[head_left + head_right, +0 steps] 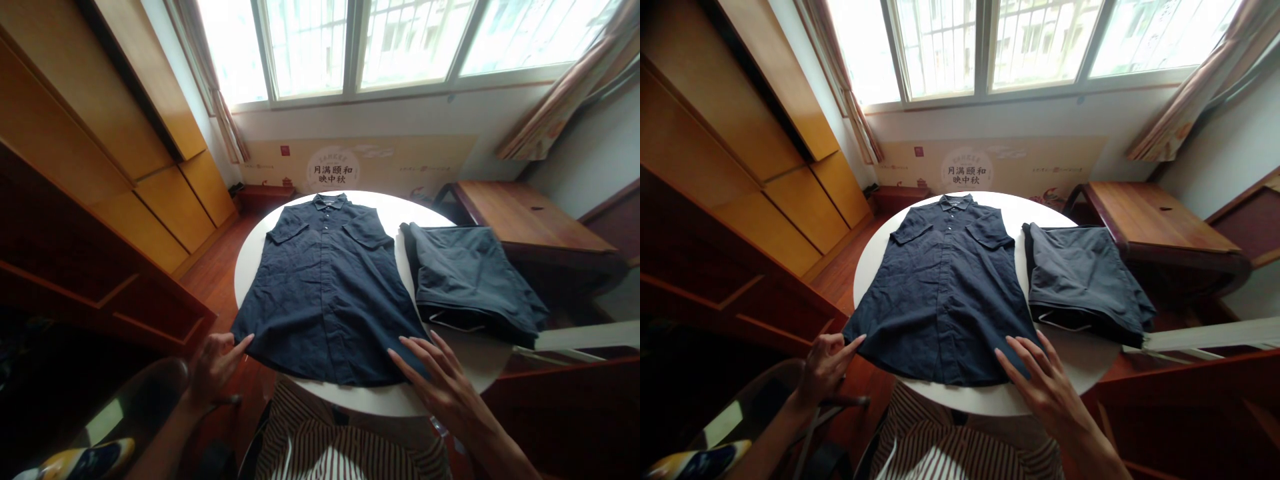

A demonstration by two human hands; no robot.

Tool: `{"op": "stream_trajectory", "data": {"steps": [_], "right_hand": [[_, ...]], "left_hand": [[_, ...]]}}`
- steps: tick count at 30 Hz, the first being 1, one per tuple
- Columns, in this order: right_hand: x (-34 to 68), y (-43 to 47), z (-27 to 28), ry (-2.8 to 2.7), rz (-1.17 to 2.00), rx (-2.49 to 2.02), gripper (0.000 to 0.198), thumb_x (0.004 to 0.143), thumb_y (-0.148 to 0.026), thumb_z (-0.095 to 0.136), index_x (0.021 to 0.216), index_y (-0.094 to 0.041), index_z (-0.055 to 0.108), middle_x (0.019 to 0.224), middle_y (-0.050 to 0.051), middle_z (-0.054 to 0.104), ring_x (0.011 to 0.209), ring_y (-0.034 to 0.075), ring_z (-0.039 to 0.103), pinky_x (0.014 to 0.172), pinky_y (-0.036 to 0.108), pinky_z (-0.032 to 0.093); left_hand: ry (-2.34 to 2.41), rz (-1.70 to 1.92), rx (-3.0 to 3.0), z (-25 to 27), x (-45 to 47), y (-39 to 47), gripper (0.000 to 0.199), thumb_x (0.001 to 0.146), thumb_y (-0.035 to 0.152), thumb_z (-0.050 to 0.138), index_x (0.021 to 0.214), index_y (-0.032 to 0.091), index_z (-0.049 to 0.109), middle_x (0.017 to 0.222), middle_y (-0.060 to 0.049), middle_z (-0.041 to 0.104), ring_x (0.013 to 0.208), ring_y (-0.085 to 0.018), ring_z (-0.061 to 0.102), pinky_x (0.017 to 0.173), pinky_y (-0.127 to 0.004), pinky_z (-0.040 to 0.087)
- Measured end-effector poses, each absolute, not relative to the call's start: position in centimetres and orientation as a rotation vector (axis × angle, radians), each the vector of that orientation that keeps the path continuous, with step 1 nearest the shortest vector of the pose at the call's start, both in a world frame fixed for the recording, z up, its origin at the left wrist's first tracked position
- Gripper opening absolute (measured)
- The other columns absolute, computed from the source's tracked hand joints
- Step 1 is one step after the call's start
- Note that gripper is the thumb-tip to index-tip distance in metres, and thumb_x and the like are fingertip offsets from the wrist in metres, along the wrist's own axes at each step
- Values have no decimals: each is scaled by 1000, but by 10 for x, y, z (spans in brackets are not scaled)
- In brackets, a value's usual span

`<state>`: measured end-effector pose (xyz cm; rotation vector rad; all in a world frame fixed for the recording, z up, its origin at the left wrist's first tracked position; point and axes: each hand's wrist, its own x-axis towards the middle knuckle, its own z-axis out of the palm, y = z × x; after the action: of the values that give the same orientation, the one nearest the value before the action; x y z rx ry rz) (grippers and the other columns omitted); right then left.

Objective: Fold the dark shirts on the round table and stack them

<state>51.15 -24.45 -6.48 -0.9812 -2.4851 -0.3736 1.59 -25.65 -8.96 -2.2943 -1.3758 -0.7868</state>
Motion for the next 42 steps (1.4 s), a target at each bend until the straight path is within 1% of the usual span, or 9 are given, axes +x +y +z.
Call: {"op": "stream_trajectory", "data": {"steps": [5, 9, 15, 21, 25, 30, 34, 38, 42], "right_hand": [[487, -236, -55, -2617, -449, -764, 48, 90, -2, 44, 132, -19, 60, 138, 12, 58, 129, 27, 50, 116, 61, 26], [486, -227, -46, -2546, -307, -728, 40, 91, -2, 43, 122, -17, 65, 119, 10, 69, 118, 23, 59, 115, 55, 33], [510, -234, -53, -2482, -146, -802, 46, 90, -5, 43, 131, -17, 60, 115, 10, 70, 108, 20, 64, 103, 42, 50], [524, -243, -71, -2587, -256, -790, 55, 82, 0, 42, 131, -16, 61, 129, 14, 64, 118, 25, 59, 97, 45, 52], [522, -246, -52, -2574, -182, -742, 45, 82, 2, 41, 114, -14, 68, 111, 14, 71, 104, 23, 65, 86, 38, 57], [522, -230, -7, -2490, 102, -774, 35, 85, -3, 43, 103, -18, 68, 96, 10, 72, 90, 21, 68, 79, 32, 58], [522, -152, 29, -2400, 276, -935, 29, 89, -12, 48, 106, -20, 69, 103, 11, 71, 92, 22, 68, 80, 32, 56], [510, -22, 65, -2292, 470, -1134, 21, 85, -18, 54, 91, -14, 74, 94, 11, 73, 83, 21, 68, 77, 31, 56], [495, 96, 78, -2038, 709, -1592, 10, 77, -16, 68, 86, -12, 73, 84, 9, 71, 73, 17, 65, 74, 29, 55]], "left_hand": [[-1143, -578, -2378, -78, 23, -248, 53, 91, 5, 54, 134, 34, 60, 107, -8, 59, 98, -20, 55, 94, -38, 44], [-1074, -658, -2474, -73, 24, -247, 46, 93, 5, 50, 132, 28, 62, 109, -9, 62, 100, -20, 55, 96, -40, 44], [-1032, -687, -2555, -81, 13, -257, 48, 92, 44, 60, 135, 23, 60, 112, -13, 63, 103, -26, 56, 97, -46, 46], [-1117, -588, -2504, -85, 13, -253, 44, 90, 15, 61, 132, 27, 60, 121, -11, 62, 110, -24, 56, 100, -43, 45], [-1025, -651, -2612, -76, 10, -249, 41, 93, 13, 51, 133, 21, 60, 106, -11, 66, 97, -22, 61, 92, -41, 49], [-1121, -908, -2733, -50, 10, -234, 23, 91, 13, 60, 109, 24, 69, 91, -6, 67, 84, -16, 62, 79, -31, 52], [-1410, -1114, -2631, -24, 17, -165, 14, 92, 21, 58, 98, 20, 71, 93, -6, 69, 88, -17, 65, 84, -29, 52], [-1810, -1317, -2456, -6, 24, -40, 23, 88, 38, 60, 86, 19, 73, 89, -6, 73, 83, -19, 67, 79, -28, 53], [-2400, -1613, -2135, -7, 31, 85, 20, 80, 33, 65, 88, 16, 72, 87, -8, 72, 84, -20, 68, 77, -27, 53]]}}
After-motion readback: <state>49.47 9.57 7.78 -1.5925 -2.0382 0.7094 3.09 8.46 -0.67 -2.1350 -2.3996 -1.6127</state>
